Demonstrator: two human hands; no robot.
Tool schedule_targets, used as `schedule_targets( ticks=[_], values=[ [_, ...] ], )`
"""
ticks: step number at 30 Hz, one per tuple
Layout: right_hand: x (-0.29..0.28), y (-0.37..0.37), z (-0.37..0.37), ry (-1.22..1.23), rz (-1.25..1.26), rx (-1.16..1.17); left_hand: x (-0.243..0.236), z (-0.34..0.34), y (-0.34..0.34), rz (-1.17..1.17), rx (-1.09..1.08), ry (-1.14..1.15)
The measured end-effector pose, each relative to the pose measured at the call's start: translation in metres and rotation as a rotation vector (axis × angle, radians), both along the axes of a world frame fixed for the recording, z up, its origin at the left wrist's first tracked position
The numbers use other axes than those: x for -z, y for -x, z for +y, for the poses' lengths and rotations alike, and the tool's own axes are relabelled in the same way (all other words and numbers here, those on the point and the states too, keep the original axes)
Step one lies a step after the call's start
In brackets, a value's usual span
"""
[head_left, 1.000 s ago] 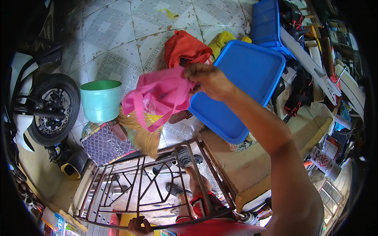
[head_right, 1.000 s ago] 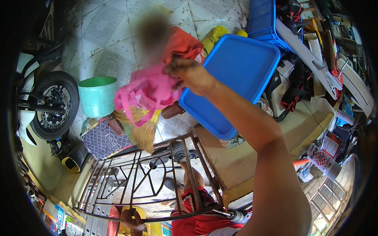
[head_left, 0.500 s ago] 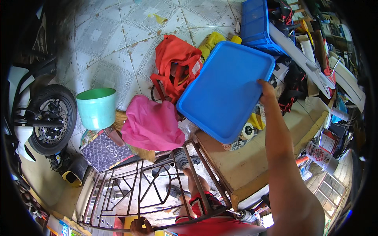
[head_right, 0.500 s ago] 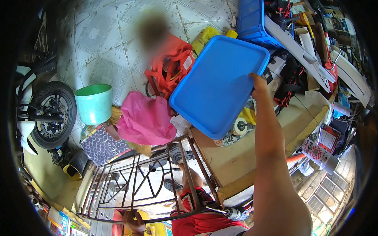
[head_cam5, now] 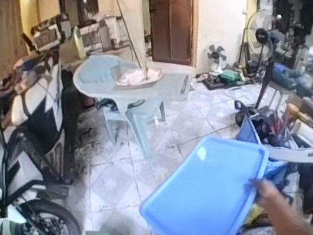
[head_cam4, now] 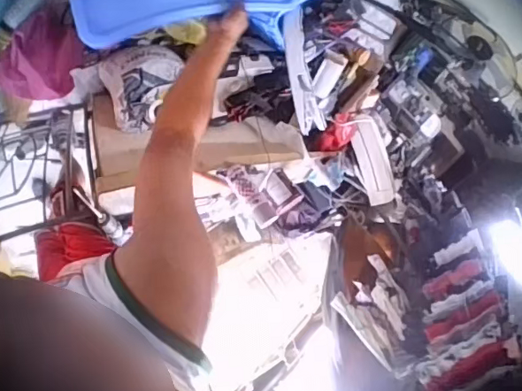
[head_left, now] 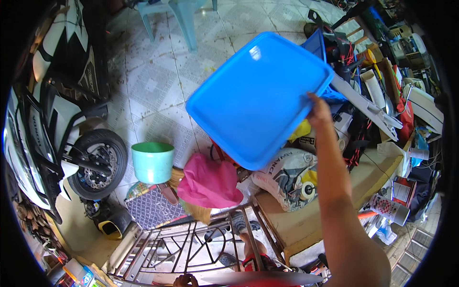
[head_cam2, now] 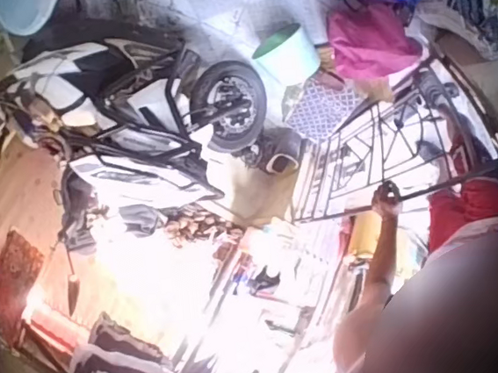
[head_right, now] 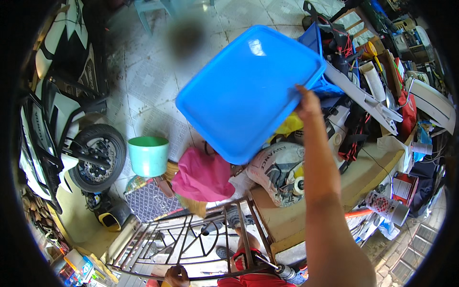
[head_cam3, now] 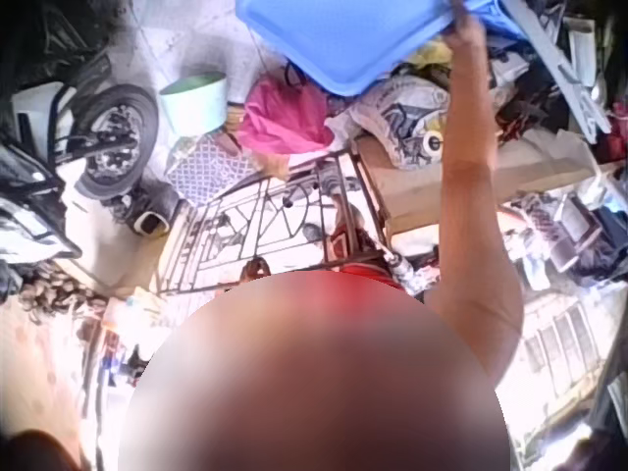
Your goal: The person sits on the floor and uses a screwdriver to remove screws from a small electrical device. They then walk to a cluttered area, move a blue plastic bin, and search through bags to retrieve a tool before returning to the device to continue unscrewing components.
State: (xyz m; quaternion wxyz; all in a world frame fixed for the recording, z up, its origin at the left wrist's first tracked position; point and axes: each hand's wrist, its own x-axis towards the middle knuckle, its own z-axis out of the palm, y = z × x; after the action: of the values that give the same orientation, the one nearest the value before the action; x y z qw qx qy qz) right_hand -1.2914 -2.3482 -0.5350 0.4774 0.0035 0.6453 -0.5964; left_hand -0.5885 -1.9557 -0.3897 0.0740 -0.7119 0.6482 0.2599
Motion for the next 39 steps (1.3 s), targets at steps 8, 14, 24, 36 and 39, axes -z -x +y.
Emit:
schedule_targets(
  ticks=[8,14,24,36,39],
  values=[
    [0.14,-0.167,-0.036,0.065,-0.109,0.217,0.015,0.015,-0.02,0.106,0.09,0.142],
    [0.142,-0.168,-0.023,0.168,-0.181,0.409,0.037,0.033,-0.045,0.056,0.061,-0.098],
    [-0.046,0.087,-0.005,0.632,0.278,0.545,0.044,0.009,-0.03,0.073,0.166,-0.094],
    [-0.427,0.304,0.218,0.673,0.562,0.717,0.074,0.008,-0.027,-0.005,0.09,-0.192],
    [-0.45,0.281,0.359,0.58,0.631,0.936,0.1,0.015,-0.047,-0.18,0.119,-0.202]
  ],
)
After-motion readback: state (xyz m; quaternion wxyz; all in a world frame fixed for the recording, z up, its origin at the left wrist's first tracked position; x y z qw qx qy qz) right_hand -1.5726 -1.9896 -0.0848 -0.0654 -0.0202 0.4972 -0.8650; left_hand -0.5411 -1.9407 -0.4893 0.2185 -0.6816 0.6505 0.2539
